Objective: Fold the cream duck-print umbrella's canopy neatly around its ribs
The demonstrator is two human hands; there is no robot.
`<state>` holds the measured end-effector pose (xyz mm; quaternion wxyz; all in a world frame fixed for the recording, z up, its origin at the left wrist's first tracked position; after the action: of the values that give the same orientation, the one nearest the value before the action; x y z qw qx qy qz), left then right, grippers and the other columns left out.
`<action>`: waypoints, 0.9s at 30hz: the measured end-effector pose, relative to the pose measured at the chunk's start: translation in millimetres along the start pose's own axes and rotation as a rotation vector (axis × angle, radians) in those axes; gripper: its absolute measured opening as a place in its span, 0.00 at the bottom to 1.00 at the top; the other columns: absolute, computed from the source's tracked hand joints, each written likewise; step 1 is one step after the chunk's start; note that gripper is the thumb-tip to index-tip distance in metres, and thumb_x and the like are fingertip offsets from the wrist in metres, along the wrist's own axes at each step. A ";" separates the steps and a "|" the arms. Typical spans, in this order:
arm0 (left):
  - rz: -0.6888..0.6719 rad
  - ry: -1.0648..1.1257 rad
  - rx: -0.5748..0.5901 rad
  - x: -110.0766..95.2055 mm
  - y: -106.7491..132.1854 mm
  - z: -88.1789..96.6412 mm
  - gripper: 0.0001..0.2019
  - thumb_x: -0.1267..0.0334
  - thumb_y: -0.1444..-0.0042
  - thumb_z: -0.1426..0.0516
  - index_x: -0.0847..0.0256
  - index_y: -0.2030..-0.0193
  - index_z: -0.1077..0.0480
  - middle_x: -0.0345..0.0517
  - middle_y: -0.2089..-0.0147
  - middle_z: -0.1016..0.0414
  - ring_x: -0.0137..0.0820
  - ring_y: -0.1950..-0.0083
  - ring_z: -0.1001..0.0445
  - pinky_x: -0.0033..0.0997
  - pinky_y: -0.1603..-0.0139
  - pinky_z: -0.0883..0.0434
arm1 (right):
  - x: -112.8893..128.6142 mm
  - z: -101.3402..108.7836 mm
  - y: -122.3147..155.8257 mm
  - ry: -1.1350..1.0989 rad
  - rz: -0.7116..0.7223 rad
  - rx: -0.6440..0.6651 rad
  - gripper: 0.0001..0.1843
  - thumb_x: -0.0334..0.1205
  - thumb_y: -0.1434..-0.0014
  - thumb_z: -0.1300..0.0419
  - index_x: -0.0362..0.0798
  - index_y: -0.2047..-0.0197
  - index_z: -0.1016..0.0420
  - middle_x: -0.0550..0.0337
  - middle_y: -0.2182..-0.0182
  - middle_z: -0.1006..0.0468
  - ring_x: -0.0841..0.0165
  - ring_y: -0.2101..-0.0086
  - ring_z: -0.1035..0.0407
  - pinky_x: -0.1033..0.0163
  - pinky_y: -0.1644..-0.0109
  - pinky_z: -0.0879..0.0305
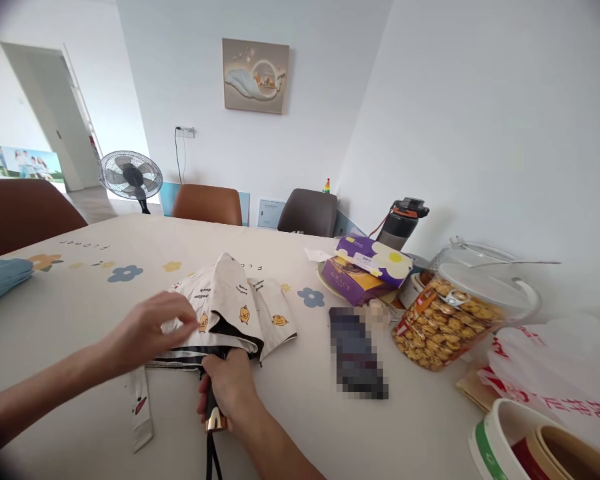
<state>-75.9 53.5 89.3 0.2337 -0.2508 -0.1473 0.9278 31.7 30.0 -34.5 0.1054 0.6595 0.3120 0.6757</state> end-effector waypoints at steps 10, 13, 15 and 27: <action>-0.252 -0.052 0.339 -40.4 -33.7 -45.0 0.33 0.57 0.50 0.44 0.52 0.36 0.49 0.46 0.34 0.50 0.43 0.35 0.50 0.44 0.38 0.50 | 3.2 -0.5 0.7 -0.034 0.053 0.011 0.08 0.35 0.50 0.48 0.45 0.79 0.39 0.67 0.89 0.37 0.73 0.90 0.42 0.68 0.90 0.44; -0.262 0.133 0.539 -57.2 -57.5 -43.5 0.33 0.52 0.45 0.49 0.48 0.34 0.57 0.43 0.32 0.55 0.40 0.35 0.48 0.40 0.40 0.46 | 0.7 -0.1 0.1 -0.027 0.024 0.007 0.07 0.34 0.51 0.49 0.45 0.79 0.41 0.67 0.88 0.37 0.73 0.90 0.42 0.67 0.90 0.43; -0.256 0.280 0.665 -73.2 -66.9 -43.9 0.30 0.49 0.44 0.51 0.46 0.35 0.55 0.41 0.33 0.50 0.37 0.40 0.40 0.34 0.46 0.39 | -0.3 0.1 0.2 -0.038 0.015 0.013 0.07 0.34 0.51 0.49 0.45 0.79 0.41 0.67 0.88 0.37 0.73 0.90 0.42 0.67 0.90 0.44; -0.433 -0.235 0.682 -70.8 -56.4 -89.2 0.14 0.69 0.54 0.46 0.53 0.61 0.26 0.43 0.59 0.26 0.34 0.55 0.33 0.30 0.61 0.38 | 1.6 0.4 -0.9 -0.050 0.030 0.012 0.05 0.33 0.52 0.49 0.46 0.78 0.41 0.66 0.88 0.37 0.73 0.90 0.42 0.68 0.91 0.44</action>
<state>46.2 79.3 65.3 0.4747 -0.0148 0.0933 0.8750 31.6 31.7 -33.7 0.0992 0.6815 0.3033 0.6586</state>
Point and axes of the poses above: each hand's wrist, its own y-axis away from the middle knuckle, its own z-axis out of the back of the hand, x = y × z, the point moved 8 cm from there along -y, towards the middle knuckle
